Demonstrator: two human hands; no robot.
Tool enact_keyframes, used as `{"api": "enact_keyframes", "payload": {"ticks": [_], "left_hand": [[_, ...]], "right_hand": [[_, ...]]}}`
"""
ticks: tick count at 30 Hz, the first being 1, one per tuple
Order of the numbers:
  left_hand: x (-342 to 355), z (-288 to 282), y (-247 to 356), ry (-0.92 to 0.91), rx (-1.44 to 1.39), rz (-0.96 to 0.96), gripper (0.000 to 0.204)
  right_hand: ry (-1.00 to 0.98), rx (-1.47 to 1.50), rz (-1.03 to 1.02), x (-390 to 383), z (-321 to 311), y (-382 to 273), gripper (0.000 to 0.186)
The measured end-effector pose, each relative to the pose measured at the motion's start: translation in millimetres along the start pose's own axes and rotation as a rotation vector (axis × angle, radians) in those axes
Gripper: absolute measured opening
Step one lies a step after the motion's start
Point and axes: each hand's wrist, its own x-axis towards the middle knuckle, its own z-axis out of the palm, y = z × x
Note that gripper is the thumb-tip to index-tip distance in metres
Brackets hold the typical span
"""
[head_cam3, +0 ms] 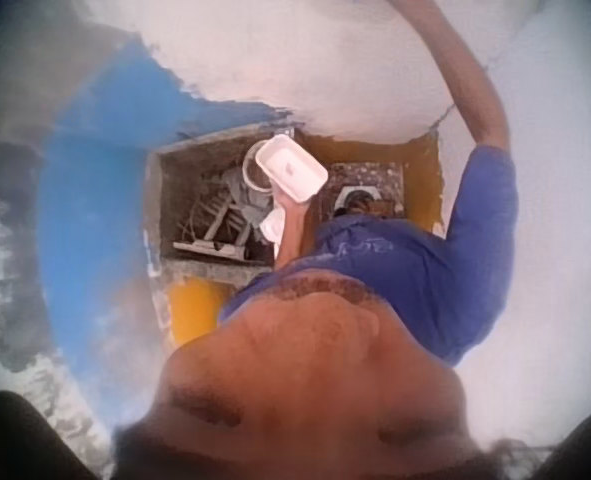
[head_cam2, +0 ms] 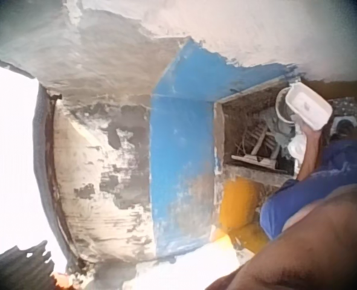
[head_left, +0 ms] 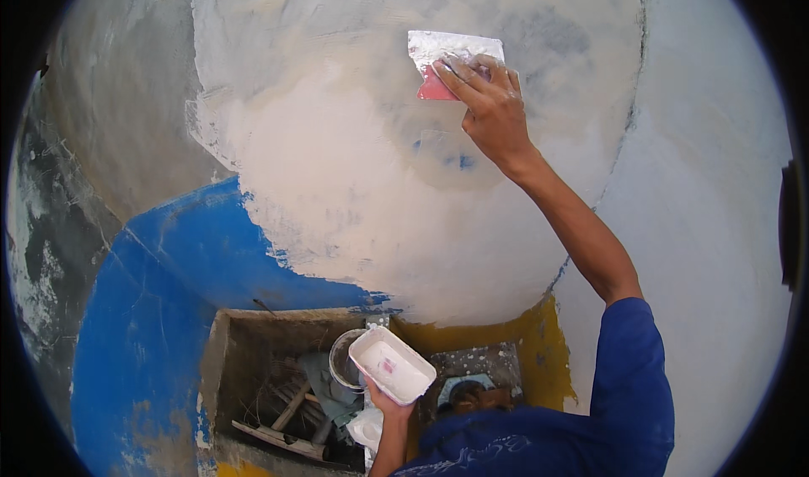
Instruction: The person applies patching compound to a blue-and-white wall using a putty knife. They repeatedly scoop compound from a small plastic tray and spread it across the wall surface to cover gaps and uneven areas.
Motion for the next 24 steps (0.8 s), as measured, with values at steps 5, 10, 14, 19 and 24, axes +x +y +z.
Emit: {"api": "enact_keyframes", "payload": {"ticks": [5, 10, 14, 19, 24], "left_hand": [[-4, -4, -8, -0.018, -0.012, 0.001, 0.072], [-7, -20, -2, 0.005, -0.014, 0.040, 0.071], [-7, -23, 6, 0.043, -0.078, 0.050, 0.071], [-5, -18, 7, 0.015, -0.013, 0.037, 0.072], [0, -21, 1, 0.042, -0.027, 0.017, 0.071]], "right_hand": [[-0.303, 0.176, 0.044, -142, 20, -64, 0.072], [-0.570, 0.300, 0.071, -221, 4, -97, 0.068], [-0.175, 0.209, 0.070, -124, -6, -76, 0.069], [-0.064, 0.024, 0.079, -95, 8, -33, 0.070], [-0.394, 0.123, 0.076, -255, 13, -61, 0.068]]}}
